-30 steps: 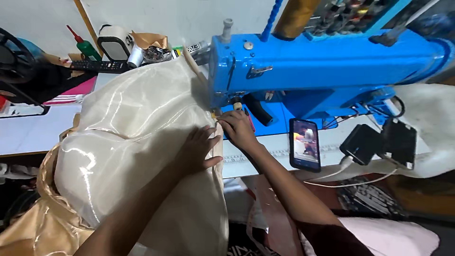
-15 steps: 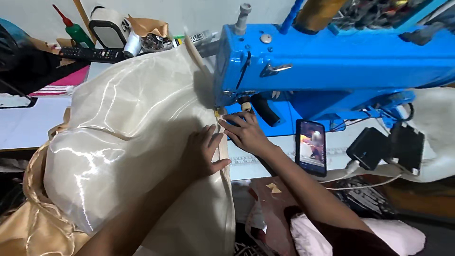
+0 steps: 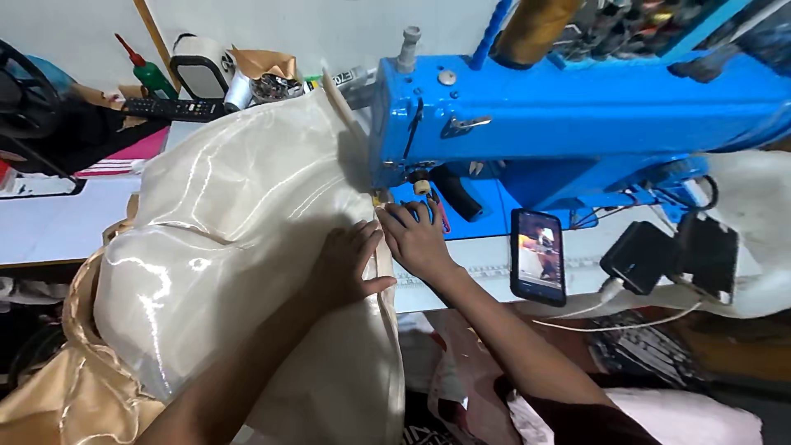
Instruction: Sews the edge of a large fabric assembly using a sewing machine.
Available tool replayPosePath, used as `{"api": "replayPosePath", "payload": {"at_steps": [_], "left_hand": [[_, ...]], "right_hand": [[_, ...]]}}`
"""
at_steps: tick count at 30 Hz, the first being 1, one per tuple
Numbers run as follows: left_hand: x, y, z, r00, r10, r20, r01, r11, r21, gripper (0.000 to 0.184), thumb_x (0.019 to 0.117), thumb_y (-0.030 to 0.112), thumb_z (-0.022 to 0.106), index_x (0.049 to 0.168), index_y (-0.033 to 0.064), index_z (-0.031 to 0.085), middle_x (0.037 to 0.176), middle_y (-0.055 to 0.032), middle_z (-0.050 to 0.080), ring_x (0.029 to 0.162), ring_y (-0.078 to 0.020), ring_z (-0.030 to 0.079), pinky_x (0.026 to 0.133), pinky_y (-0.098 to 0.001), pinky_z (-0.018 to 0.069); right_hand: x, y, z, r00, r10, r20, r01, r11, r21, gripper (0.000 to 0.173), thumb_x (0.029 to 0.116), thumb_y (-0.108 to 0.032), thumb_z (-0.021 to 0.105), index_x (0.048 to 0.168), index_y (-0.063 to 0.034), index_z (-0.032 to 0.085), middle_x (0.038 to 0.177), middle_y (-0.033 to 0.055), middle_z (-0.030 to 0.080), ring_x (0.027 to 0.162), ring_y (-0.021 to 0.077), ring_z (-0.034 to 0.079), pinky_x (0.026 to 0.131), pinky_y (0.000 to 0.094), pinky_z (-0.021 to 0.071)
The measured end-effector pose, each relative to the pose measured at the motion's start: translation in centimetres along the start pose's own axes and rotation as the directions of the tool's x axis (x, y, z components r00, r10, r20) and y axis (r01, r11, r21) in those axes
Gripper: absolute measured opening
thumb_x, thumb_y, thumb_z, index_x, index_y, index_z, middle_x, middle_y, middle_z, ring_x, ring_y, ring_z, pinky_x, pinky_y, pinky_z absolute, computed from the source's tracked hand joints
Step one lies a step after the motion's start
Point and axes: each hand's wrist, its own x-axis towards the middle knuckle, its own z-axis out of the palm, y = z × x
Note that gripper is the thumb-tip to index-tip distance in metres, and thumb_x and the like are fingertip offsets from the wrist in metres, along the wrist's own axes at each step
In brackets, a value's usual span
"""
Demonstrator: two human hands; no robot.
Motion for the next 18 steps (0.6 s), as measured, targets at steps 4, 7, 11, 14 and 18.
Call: {"api": "replayPosePath", "payload": {"at_steps": [4,7,11,14,18], "left_hand": [[0.05,-0.09,0.05,0.999,0.010,-0.034,-0.010,1.000,-0.022,0.080,0.0906,0.069,0.056,0.140,0.0072,0.061,0.151,-0.0099,0.056,0.143,-0.0253,0.048,0.114,-0.0545,0.0363],[0.16,-0.17,0.15,1.000,0.007,-0.018,-0.008,1.000,-0.025,0.081,0.0911,0.070,0.055,0.142,0.0075,0.059,0.151,-0.0096,0.055,0.144,-0.0252,0.047,0.118,-0.0585,0.0301],[0.46,-0.37,0.11,1.000,0.006,-0.012,-0.007,1.000,-0.022,0.081,0.0905,0.070,0.056,0.141,0.0070,0.059,0.151,-0.0099,0.054,0.144,-0.0255,0.046,0.119,-0.0597,0.0294],[0.53,-0.47,0.15,1.000,0.002,-0.004,-0.002,1.000,-0.018,0.081,0.0907,0.070,0.055,0.142,0.0071,0.059,0.152,-0.0098,0.054,0.144,-0.0264,0.047,0.118,-0.0599,0.0307],[0.71,-0.55,0.17,1.000,0.013,0.001,-0.013,1.000,-0.001,0.083,0.0904,0.071,0.054,0.141,0.0064,0.059,0.152,-0.0107,0.054,0.144,-0.0274,0.047,0.117,-0.0603,0.0300]], "right_hand": [[-0.03,0.00,0.25,0.999,0.015,-0.036,-0.014,1.000,0.021,0.037,0.1054,-0.025,0.046,0.134,-0.0165,0.068,0.135,0.0115,0.066,0.129,0.0439,0.055,0.111,0.0744,0.0258],[0.14,0.02,0.02,0.999,0.030,-0.017,-0.029,0.999,0.021,0.036,0.1044,-0.026,0.046,0.132,-0.0199,0.069,0.133,0.0113,0.066,0.129,0.0448,0.054,0.110,0.0767,0.0234],[0.48,0.00,-0.04,0.999,0.048,-0.003,-0.048,0.999,0.008,0.037,0.1045,-0.025,0.046,0.134,-0.0215,0.068,0.136,0.0101,0.065,0.131,0.0441,0.053,0.112,0.0765,0.0214],[0.40,0.13,0.26,0.999,0.040,-0.033,-0.039,0.999,0.031,0.036,0.1041,-0.025,0.048,0.134,-0.0207,0.069,0.135,0.0113,0.065,0.129,0.0443,0.055,0.111,0.0757,0.0229],[0.33,0.40,0.40,0.999,0.036,-0.029,-0.034,0.997,0.069,0.037,0.1043,-0.024,0.049,0.135,-0.0208,0.068,0.136,0.0119,0.065,0.130,0.0451,0.053,0.111,0.0760,0.0236]]}}
